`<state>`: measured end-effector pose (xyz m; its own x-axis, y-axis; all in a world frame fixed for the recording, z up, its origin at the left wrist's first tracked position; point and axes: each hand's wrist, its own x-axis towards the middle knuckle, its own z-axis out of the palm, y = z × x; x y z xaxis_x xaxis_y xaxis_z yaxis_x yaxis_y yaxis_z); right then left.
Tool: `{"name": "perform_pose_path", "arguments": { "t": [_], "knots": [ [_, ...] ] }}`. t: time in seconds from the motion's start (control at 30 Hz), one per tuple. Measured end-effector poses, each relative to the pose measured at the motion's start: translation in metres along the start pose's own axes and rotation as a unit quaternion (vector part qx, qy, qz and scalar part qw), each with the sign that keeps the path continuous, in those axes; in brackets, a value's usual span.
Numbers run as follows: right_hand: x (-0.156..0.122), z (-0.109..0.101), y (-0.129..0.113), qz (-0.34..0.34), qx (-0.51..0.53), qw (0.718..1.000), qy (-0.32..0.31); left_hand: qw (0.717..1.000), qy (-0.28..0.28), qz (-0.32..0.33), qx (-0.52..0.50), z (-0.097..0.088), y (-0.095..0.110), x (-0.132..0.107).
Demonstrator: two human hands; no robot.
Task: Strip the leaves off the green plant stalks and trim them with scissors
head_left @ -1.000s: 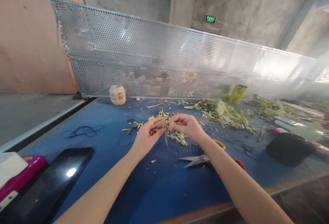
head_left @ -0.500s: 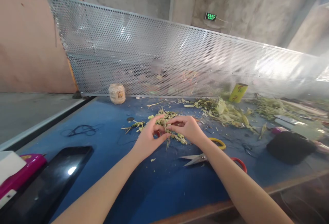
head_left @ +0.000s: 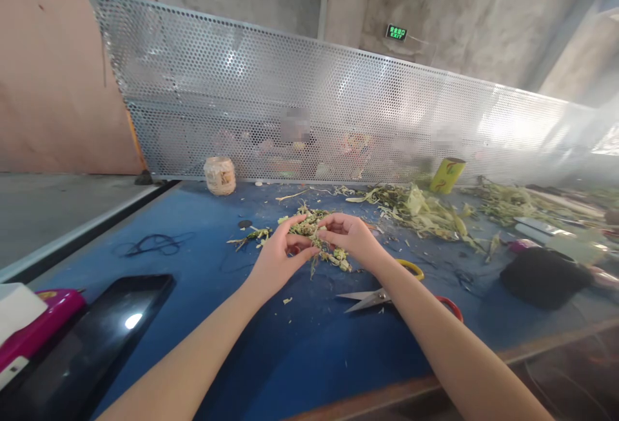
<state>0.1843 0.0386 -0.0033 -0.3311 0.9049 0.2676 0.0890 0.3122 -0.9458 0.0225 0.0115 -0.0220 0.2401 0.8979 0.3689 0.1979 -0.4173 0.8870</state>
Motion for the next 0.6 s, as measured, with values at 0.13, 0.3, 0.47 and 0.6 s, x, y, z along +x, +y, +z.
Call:
{"name": "perform_pose_path", "arguments": {
  "t": [0.13, 0.3, 0.47, 0.6],
  "knots": [
    [0.001, -0.0015, 0.0008, 0.006, -0.003, 1.0, 0.008, 0.999, 0.017, 0.015, -0.032, -0.0002, -0.0011, 0.0013],
    [0.0, 0.0008, 0.001, -0.005, -0.003, 1.0, -0.008, 0.999, 0.033, 0.001, -0.04, 0.0001, 0.0004, 0.0009],
    [0.0001, 0.0029, 0.0031, -0.031, -0.012, 0.999, -0.009, 0.997, 0.058, 0.025, -0.039, -0.0004, -0.0004, 0.0],
    [0.0001, 0.0051, 0.0036, -0.052, -0.037, 0.998, 0.004, 0.997, 0.058, 0.046, -0.021, -0.0008, -0.0002, -0.0001]
  ]
}}
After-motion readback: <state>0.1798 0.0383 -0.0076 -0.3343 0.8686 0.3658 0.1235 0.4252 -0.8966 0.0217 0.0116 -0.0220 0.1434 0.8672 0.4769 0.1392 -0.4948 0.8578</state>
